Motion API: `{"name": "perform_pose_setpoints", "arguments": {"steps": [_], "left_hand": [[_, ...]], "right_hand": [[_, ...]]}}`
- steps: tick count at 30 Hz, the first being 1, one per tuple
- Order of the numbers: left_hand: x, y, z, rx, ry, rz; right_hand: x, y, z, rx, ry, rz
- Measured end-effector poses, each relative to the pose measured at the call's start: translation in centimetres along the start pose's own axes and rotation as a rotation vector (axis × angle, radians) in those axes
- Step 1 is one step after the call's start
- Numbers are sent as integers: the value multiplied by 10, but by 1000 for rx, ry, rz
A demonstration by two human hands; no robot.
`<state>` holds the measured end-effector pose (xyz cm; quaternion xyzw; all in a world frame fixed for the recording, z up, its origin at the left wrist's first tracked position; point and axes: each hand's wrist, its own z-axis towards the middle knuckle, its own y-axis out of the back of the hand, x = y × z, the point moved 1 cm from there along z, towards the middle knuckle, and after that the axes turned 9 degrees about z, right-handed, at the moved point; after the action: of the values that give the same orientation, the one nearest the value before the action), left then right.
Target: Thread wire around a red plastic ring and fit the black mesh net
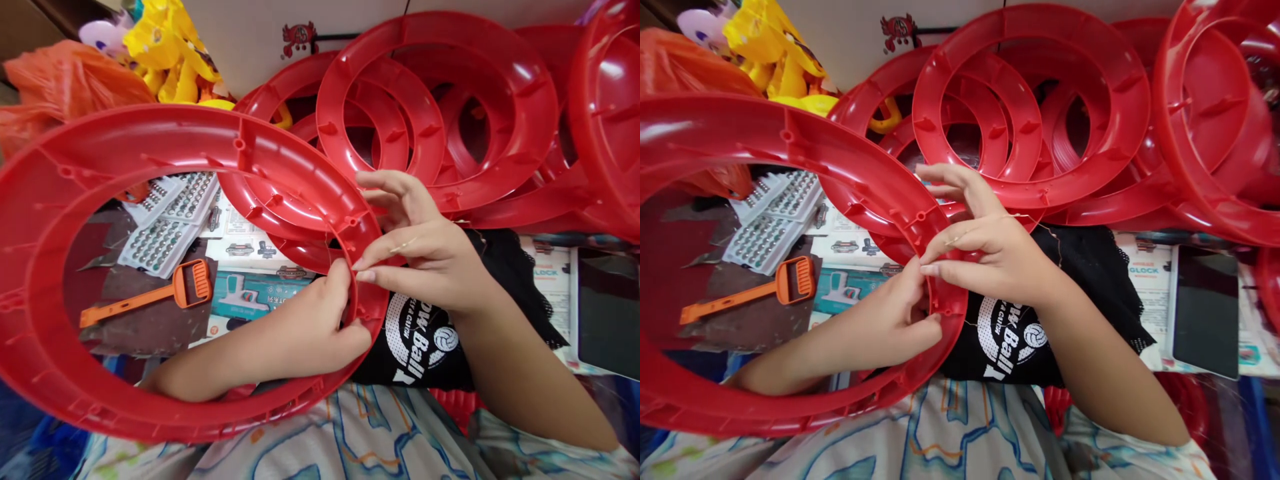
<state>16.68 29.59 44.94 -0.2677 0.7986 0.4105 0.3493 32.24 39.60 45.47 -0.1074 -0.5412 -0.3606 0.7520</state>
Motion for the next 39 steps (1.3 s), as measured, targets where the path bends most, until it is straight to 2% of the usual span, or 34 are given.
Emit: {"name": "perform_pose_setpoints", "arguments": {"steps": [6, 12, 15, 21, 23, 25, 28, 32, 35, 39], "left_hand": [[0, 0, -1, 61, -43, -7], [0, -1, -3, 57, -66, -14], [5, -4, -2, 82, -54, -107], [10, -6, 0, 154, -50, -439], [9, -6, 1, 120, -30, -546], [7, -7, 3, 38, -15, -584], [5, -8, 6, -85, -48, -468], [3, -9, 8, -183, -88, -311], [3, -8, 10, -173, -77, -293], [3, -6, 11, -130, -66, -342]], "right_hand": [[3, 1, -1, 14, -105, 95], [1, 4, -2, 18, -91, 14], [0, 5, -2, 23, -71, -12], [-1, 6, -3, 31, -36, -40], [-2, 7, -3, 43, -12, -63], [-1, 9, -3, 64, 6, -87], [0, 10, -3, 114, -5, -107], [1, 10, -2, 177, -44, -95], [0, 10, -2, 180, -9, -107], [1, 10, -3, 148, 74, -236]]}}
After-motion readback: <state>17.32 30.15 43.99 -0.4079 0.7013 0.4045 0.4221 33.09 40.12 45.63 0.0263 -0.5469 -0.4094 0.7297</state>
